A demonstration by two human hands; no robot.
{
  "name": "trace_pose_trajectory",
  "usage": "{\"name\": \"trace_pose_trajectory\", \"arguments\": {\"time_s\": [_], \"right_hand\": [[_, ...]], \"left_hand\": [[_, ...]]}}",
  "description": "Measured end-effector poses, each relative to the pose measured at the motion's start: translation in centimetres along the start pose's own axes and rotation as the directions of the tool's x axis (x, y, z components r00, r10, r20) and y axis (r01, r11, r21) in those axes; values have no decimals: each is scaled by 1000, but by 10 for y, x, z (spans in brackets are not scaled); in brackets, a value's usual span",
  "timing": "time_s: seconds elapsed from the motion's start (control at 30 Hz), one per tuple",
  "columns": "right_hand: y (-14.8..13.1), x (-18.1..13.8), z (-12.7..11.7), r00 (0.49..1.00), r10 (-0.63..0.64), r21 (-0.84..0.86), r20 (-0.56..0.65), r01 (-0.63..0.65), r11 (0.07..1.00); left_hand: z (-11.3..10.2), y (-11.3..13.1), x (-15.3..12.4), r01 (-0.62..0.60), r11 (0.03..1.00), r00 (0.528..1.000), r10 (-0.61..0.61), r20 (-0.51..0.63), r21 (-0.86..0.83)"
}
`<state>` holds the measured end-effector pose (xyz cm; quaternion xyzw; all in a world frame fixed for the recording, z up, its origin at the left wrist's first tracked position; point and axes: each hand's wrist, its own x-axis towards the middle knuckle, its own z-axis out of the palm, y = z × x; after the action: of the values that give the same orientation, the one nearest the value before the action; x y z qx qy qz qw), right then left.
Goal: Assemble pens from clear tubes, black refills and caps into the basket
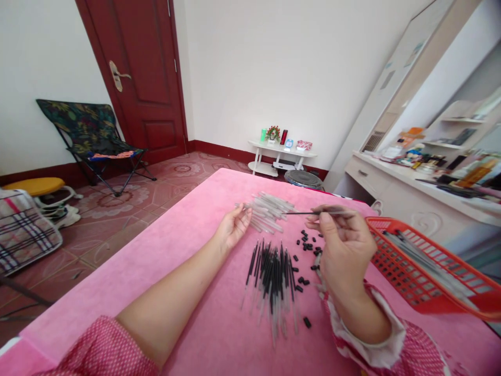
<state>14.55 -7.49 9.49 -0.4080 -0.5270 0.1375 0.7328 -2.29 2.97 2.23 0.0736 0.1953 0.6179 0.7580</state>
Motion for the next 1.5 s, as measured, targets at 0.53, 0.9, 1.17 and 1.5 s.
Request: {"name": "trace_pose_trajectory", "arguments": {"time_s": [0.53,0.9,1.17,1.5], "right_hand": [[-5,13,-11,999,-42,-16,13,42,999],[12,8,-12,994,51,-32,92,-48,998],[29,18,-17,911,150,-162,385,-93,982],[67,26,-49,588,479,-709,652,248,661]], "left_hand": [[7,-13,-17,-548,528,820,185,542,649],[9,-18,-28,-805,-3,593,37,805,593],[10,-26,-30,-783,66,621,29,783,618],[-5,-26,-14,-681,148,732,163,661,717]]}}
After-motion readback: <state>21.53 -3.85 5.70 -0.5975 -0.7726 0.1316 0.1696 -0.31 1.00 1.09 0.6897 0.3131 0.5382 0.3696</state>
